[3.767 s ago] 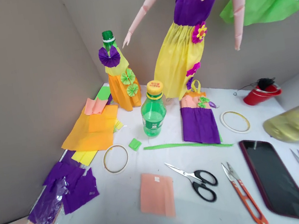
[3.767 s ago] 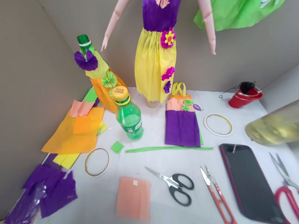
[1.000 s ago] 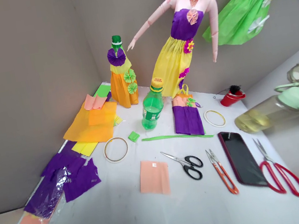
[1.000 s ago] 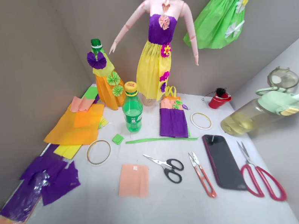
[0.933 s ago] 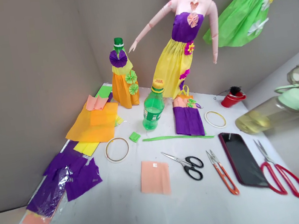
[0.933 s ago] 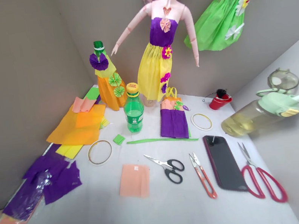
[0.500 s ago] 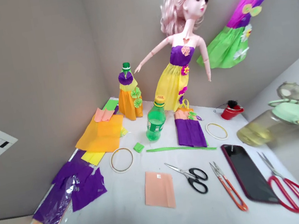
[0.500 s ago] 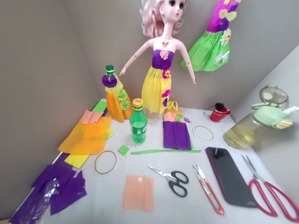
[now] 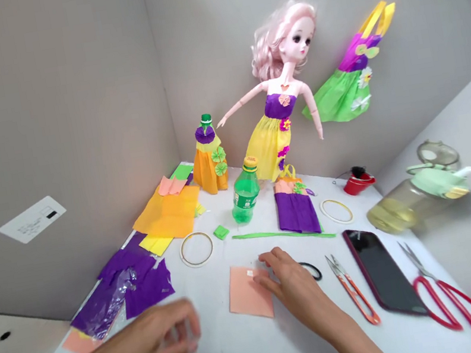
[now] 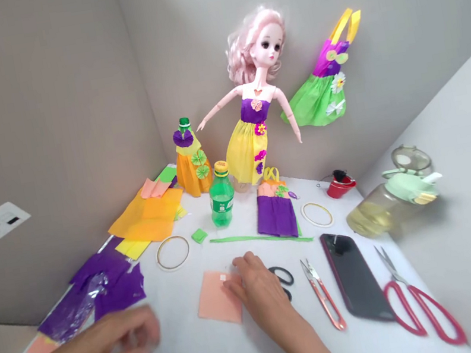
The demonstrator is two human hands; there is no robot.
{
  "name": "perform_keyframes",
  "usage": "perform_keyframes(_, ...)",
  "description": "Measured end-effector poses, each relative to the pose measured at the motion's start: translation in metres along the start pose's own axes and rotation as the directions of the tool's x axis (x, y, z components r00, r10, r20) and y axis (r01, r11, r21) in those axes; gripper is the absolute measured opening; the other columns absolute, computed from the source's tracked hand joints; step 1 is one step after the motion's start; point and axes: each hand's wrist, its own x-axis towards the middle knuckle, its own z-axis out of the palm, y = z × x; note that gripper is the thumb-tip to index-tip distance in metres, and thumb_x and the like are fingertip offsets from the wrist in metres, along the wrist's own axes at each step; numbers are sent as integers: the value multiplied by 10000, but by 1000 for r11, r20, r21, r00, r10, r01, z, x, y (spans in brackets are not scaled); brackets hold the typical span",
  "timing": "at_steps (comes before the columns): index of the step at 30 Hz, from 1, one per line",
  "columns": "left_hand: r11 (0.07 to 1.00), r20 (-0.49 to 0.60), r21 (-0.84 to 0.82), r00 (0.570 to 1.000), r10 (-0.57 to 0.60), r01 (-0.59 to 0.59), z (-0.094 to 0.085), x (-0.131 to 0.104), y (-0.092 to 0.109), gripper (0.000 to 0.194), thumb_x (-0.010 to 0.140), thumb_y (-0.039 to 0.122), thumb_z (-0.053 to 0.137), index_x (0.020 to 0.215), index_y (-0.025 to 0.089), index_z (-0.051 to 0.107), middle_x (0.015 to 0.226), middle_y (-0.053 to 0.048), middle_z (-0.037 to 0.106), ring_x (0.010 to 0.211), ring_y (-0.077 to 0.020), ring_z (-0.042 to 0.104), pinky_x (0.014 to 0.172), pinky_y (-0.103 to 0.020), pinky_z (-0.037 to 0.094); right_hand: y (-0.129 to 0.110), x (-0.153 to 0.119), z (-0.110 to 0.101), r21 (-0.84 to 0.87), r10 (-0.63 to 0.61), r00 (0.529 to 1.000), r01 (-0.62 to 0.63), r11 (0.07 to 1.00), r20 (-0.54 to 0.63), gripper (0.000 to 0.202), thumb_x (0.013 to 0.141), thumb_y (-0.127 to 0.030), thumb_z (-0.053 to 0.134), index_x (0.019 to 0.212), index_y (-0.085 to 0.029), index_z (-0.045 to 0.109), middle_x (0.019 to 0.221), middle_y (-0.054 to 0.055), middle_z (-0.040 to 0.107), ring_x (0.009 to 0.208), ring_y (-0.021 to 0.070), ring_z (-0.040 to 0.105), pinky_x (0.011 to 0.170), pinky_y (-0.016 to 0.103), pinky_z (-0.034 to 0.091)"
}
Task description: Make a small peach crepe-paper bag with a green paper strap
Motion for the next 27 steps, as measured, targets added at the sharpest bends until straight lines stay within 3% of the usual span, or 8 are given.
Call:
perform_keyframes(2,993,76,89,994,73,-80,-3,39,16,186,872,372,613,1000,238,625,957,-3,645,881,-186,608,783,-294,468,-2,2,8,-16,6,1000,-6,1000,-28,166,901,-266,555,1054,-207,581,1064,80,559,1017,256,558,762,325,438)
perform_keyframes(5,956,12,224,982,191,-189,2,90,43,207,845,352,603,1019,248,564,1008,-11,611,945,-206,572,807,-299,423,-2,2,16,7,1,998,0,1000,-68,187,832,-173,601,1017,-199,587,1054,74,556,1008,248,548,783,318,431)
perform_keyframes(8,906,90,381,983,161,-183,15,117,56,243,757,285,646,972,236,543,979,-8,597,909,-219,565,751,-294,389,2,2,20,85,-7,995,16,996,-101,244,788,-124,614,1019,-198,590,1057,64,556,1009,231,543,812,306,426)
perform_keyframes(11,858,168,476,978,127,-193,28,127,51,252,694,223,640,923,223,535,911,-6,582,865,-225,560,708,-291,359,6,2,20,158,20,992,0,987,-122,260,765,-127,634,1007,-214,595,1040,50,558,986,216,548,811,297,419)
perform_keyframes(16,860,122,474,981,149,-189,42,134,29,183,663,201,598,823,206,510,938,-17,533,904,-219,530,726,-286,356,6,2,21,231,27,987,9,973,-156,281,746,-146,674,1014,-206,613,1032,50,557,1001,220,534,847,314,405)
perform_keyframes(22,939,103,210,961,256,-272,46,139,14,106,677,126,489,742,199,447,824,26,527,820,-152,508,723,-246,362,6,6,25,272,-50,976,109,956,-214,329,706,-141,722,1020,-196,639,1029,47,590,1005,226,505,900,334,380)
perform_keyframes(27,976,102,-38,971,218,-216,48,140,13,95,735,182,518,750,203,427,716,55,476,697,-129,449,641,-232,346,6,8,26,523,-2,977,116,844,-214,340,710,-199,729,1042,-194,659,988,30,627,935,198,531,839,296,396)
